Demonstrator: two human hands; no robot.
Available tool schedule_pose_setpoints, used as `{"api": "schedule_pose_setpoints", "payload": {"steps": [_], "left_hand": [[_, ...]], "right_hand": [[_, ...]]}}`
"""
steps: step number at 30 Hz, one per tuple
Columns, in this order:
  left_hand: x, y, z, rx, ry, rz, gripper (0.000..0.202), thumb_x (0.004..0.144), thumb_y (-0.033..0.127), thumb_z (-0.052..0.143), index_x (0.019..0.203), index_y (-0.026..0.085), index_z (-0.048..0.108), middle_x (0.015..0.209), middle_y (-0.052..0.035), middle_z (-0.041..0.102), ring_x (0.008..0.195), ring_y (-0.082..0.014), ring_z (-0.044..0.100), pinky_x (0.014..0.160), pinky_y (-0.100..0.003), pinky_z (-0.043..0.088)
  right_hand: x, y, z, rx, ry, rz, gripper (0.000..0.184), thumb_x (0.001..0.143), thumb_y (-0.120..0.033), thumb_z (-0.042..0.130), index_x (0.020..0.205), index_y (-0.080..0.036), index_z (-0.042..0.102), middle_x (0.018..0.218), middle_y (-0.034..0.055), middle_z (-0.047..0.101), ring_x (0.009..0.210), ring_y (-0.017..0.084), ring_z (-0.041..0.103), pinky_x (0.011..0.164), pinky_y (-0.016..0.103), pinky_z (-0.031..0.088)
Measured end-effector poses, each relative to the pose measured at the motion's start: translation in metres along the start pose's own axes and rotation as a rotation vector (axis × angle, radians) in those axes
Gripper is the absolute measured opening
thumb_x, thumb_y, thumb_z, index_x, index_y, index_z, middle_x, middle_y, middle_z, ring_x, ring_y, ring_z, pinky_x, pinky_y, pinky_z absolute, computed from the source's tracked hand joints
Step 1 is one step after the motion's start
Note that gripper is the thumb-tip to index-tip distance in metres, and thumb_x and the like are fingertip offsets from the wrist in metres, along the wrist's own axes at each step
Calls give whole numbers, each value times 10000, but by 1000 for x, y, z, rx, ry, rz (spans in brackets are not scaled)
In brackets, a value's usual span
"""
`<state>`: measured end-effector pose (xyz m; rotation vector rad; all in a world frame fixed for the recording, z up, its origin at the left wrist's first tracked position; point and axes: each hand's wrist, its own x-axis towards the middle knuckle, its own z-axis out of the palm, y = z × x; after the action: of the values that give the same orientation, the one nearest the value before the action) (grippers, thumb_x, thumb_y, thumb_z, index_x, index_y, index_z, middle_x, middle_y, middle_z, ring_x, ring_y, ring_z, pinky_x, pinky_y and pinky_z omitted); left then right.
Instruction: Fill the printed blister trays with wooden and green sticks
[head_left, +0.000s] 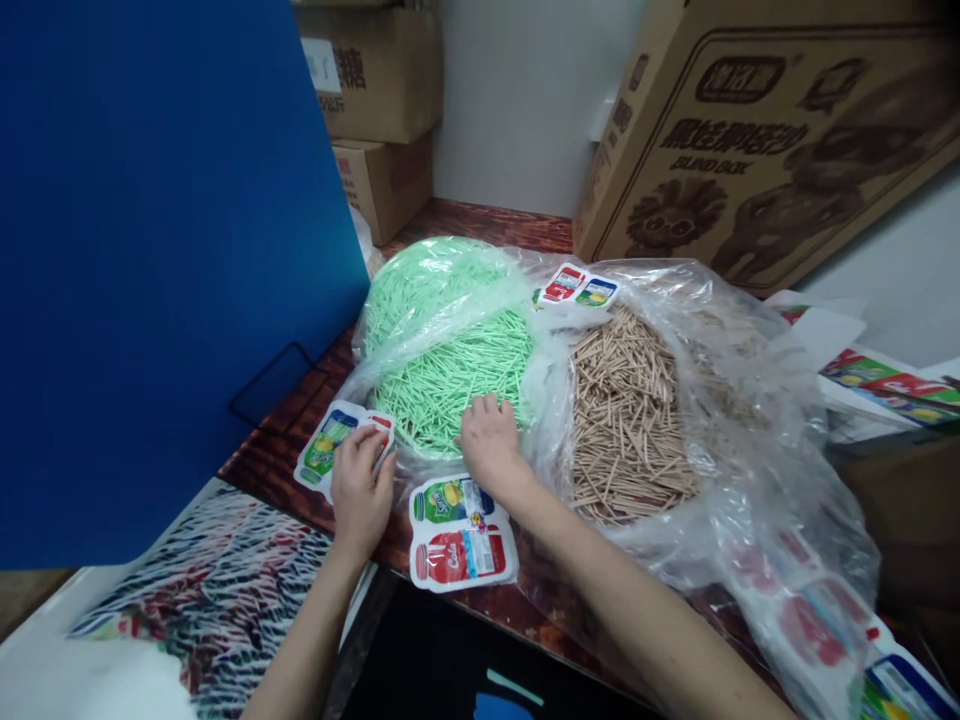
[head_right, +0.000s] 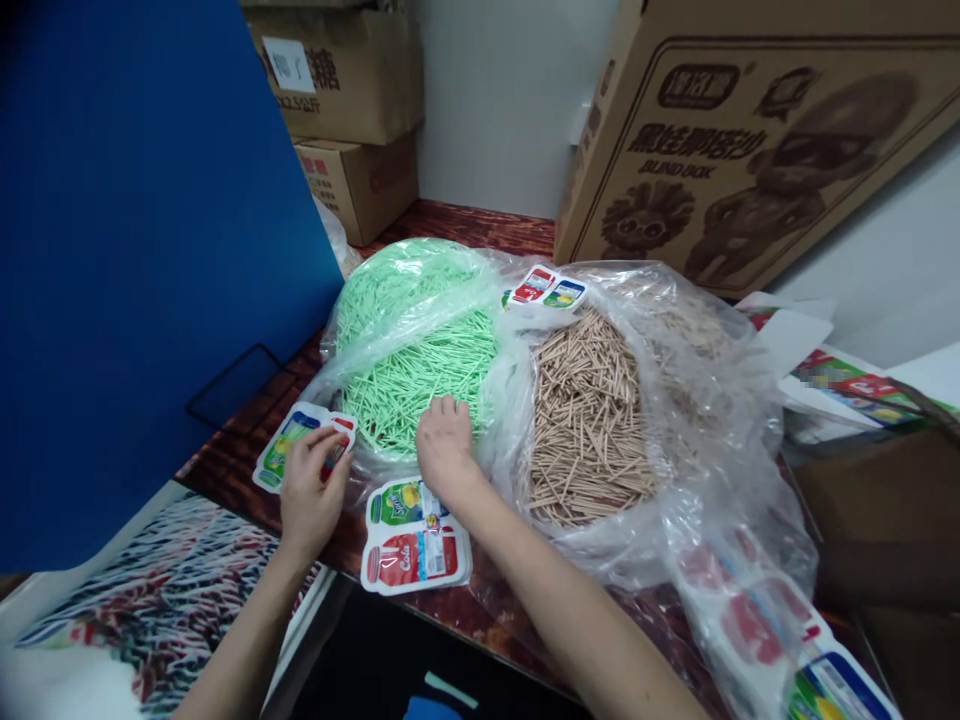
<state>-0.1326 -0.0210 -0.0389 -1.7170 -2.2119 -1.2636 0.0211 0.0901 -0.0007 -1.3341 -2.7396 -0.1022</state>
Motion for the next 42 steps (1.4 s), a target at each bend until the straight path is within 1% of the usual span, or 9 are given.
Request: {"api": "schedule_pose_setpoints", "payload": {"steps": [8,12,16,21,24,27,29,36,42], "left_hand": [[-11,17,9,-127,-142,4,200,876,205,521,1045,189,628,1126,-96,578,1084,-253,530,939,-436,432],[-8,19,9,-180,-158,-8,191,881,212,518,1033,201,634,1122,-81,587,1083,-243,536,935,-432,441],[2,29,10,-284,-167,-54,170,878,237,528,990,207,653,1100,-74,607,1067,-235,556,933,-423,440],[22,56,22,-715,-254,-353,207,839,317,588,992,190,643,1009,-80,676,985,-229,620,890,-397,470],[41,74,38,-1074,-322,-565,444,783,352,655,1177,181,542,1100,-116,667,1019,-240,628,870,-385,484],[63,85,56,-1215,-243,-648,655,736,343,705,1310,218,416,1253,-128,585,1107,-237,589,873,-352,481],[76,87,66,-1229,-186,-655,590,753,368,683,1276,228,448,1252,-111,582,1108,-221,588,862,-324,480],[84,82,80,-1204,-303,-585,250,761,402,619,810,157,623,743,-29,676,703,-161,660,657,-270,511],[75,84,65,-1078,-532,-584,233,772,384,600,789,154,636,760,-17,677,300,-47,427,304,-199,306]], "right_hand": [[14,10,-7,-60,-91,-51,254,816,-47,446,989,-37,631,966,217,613,897,292,503,757,399,340],[13,39,-19,192,-133,110,244,831,-62,437,1020,-66,591,1063,219,604,1009,302,518,816,385,340],[22,65,-25,421,-212,221,142,883,-159,436,901,-139,576,927,153,654,897,254,588,715,316,377],[36,81,-34,784,-318,283,181,877,-155,405,716,-180,483,653,11,584,532,112,527,502,214,368],[36,80,-40,1032,-413,282,226,896,-173,376,683,-182,452,566,-38,509,411,64,435,417,177,338],[29,75,-38,1211,-519,262,237,894,-238,428,671,-173,474,531,-49,495,375,52,414,375,164,325],[24,72,-32,1329,-595,256,234,871,-276,491,668,-162,498,528,-39,522,370,52,431,357,162,325],[7,62,-4,1990,-877,229,197,747,-257,709,714,-99,595,641,29,651,469,78,573,376,152,379],[-6,43,3,2245,-889,298,210,807,-295,690,791,-111,590,666,32,643,593,114,626,509,194,464]]}}
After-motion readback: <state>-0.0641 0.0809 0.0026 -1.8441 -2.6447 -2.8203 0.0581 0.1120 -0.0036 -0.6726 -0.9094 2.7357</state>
